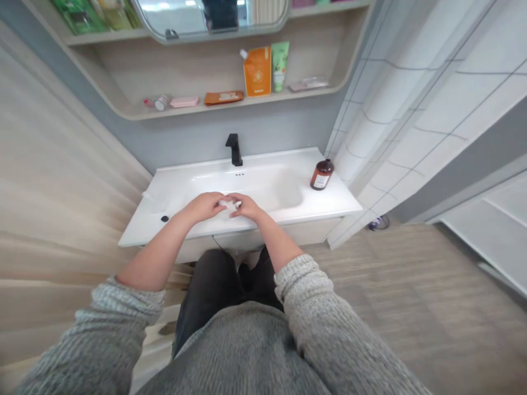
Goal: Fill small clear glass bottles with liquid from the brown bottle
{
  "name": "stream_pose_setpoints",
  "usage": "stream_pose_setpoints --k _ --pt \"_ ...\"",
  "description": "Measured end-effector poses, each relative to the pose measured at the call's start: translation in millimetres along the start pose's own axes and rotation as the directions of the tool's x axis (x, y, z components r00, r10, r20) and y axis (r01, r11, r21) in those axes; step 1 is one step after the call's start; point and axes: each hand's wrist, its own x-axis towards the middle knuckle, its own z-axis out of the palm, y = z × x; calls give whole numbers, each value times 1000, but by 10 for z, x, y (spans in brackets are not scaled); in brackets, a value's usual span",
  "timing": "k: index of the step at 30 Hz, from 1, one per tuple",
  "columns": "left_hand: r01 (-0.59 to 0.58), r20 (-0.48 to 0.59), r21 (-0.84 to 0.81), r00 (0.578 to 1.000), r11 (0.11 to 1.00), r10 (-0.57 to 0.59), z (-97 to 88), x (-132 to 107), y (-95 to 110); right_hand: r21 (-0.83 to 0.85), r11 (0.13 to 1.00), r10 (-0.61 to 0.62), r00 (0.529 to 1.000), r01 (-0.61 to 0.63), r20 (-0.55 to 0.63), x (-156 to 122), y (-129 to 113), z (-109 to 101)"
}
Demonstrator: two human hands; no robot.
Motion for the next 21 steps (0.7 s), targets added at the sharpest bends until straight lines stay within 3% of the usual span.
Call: stream_pose_setpoints --k 5,10,13,15,16,18,21 --pt "152 -178 -251 964 956 -200 297 -145 -71 64 997 36 999 -38 25 -11 -5 12" --pt "190 -140 -524 942 830 -304 623 -275 -166 132 990 37 997 -45 65 -14 1 59" --pt "191 -224 -595 893 781 -390 701 -492 -210 123 990 60 992 -74 113 -28 -8 62" --pt "207 -302 -651 812 730 -500 716 -744 -261 88 992 82 993 -89 83 -36 -7 49" --pt "221 -339 -680 751 699 -567 709 -899 -302 61 994 85 995 -88 59 -37 -1 40" --pt "279 -402 -719 580 636 -709 650 -1239 -424 3 997 79 997 -79 21 -33 23 22" --pt "398 -516 -705 279 587 -810 448 -1732 -705 -45 996 83 997 -83 1 -13 79 10"
